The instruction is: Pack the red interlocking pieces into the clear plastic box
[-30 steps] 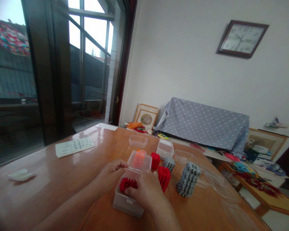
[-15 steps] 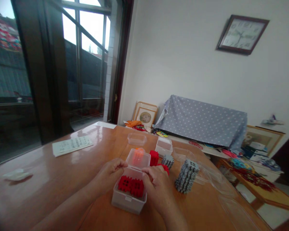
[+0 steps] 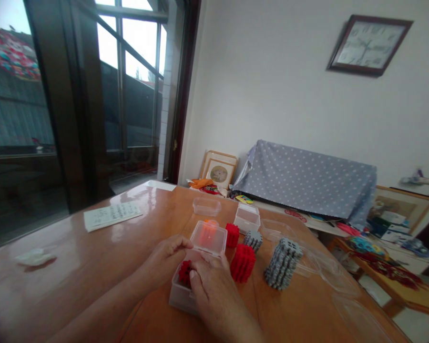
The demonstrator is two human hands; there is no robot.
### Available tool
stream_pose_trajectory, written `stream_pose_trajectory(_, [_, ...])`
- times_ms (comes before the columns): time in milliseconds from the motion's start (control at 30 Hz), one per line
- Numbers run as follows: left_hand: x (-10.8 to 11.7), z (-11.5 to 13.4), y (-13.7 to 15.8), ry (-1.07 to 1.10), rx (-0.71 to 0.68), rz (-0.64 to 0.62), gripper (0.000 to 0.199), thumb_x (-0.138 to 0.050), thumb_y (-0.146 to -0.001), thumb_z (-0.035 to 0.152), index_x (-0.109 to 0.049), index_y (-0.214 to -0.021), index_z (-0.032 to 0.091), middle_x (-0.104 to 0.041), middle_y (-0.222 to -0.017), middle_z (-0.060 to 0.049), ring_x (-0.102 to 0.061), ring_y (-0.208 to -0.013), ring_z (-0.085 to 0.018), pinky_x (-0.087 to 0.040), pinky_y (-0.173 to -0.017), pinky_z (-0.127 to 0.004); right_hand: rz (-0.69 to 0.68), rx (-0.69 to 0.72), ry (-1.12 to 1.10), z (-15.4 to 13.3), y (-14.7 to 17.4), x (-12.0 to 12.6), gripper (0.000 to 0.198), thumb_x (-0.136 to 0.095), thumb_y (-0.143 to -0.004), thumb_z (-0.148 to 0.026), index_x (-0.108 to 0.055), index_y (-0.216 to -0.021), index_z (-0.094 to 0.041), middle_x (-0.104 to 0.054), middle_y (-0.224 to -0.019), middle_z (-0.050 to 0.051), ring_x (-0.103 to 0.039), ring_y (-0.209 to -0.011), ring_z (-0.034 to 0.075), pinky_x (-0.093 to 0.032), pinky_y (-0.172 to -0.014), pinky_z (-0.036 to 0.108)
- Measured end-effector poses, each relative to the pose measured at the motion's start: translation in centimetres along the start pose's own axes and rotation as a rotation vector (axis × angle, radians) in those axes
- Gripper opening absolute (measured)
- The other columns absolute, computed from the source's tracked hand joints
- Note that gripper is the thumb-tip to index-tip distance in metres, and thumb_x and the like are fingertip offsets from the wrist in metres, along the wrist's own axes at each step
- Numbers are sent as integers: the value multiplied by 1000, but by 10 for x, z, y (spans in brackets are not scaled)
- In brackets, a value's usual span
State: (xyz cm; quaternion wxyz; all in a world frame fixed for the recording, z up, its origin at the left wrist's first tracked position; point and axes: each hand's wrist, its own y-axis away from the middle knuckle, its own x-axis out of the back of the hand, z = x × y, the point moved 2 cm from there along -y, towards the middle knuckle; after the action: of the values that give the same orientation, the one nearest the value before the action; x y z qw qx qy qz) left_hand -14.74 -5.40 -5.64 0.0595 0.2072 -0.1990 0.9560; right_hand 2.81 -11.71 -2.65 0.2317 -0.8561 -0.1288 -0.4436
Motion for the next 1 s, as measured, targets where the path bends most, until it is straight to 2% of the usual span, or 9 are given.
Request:
stream_pose_trajectory(133, [0,1,0,-34,-17,9,25,-50,-81,14,-72,-90,20,-73,-85,-1,-65,-81,-18,-44,-72,-26,61,-24,7,15,2,4,37,-37,-105,-34,-66,-128,-30,-66,-137,5,-56,-131,23,-26,-121,53])
stream_pose_trajectory(267, [3,8,0,-122,-98,-3,22,-53,-82,15,-74,-87,20,-74,-87,-2,-65,-84,-20,-45,-75,-27,128,-110,83,29,7,11,40,-35,-106,-39,-66,-129,-28,-65,-139,7,-51,-138,26,-18,-123,60])
stream_pose_trajectory(500, [3,19,5,-317,-206,-74,24,-55,-88,19,-78,-91,24,-73,-94,-6,-63,-96,-24,-43,-87,-34,-6,-112,88,19,6,8,41,-32,-108,-41,-58,-139,-38,-63,-142,2,-36,-150,29,-4,-120,72])
stream_pose_trajectory(633, [3,19,7,-359,-232,-91,28,-56,-88,18,-80,-98,27,-73,-99,-8,-60,-109,-28,-40,-97,-39,-33,-127,104,17,4,7,40,-33,-107,-41,-60,-137,-39,-64,-142,1,-33,-151,32,-1,-119,74])
stream_pose_trajectory(733, [4,20,7,-347,-222,-95,29,-56,-87,17,-80,-99,28,-73,-104,-9,-60,-111,-29,-41,-97,-39,-26,-128,116,19,4,5,39,-34,-107,-42,-62,-134,-38,-66,-139,1,-33,-151,33,-1,-119,74])
stream_pose_trajectory(900, [4,22,8,-342,-218,-117,29,-54,-89,18,-79,-99,27,-72,-101,-8,-61,-103,-26,-42,-93,-37,-16,-119,114,21,4,5,39,-34,-107,-42,-65,-130,-37,-69,-134,1,-36,-150,32,-4,-119,73])
stream_pose_trajectory(1000, [4,21,8,-340,-218,-100,27,-55,-88,18,-78,-97,27,-71,-103,-8,-61,-104,-26,-43,-93,-36,87,-95,129,22,5,13,39,-34,-107,-40,-68,-124,-32,-71,-129,3,-46,-143,30,-11,-121,67])
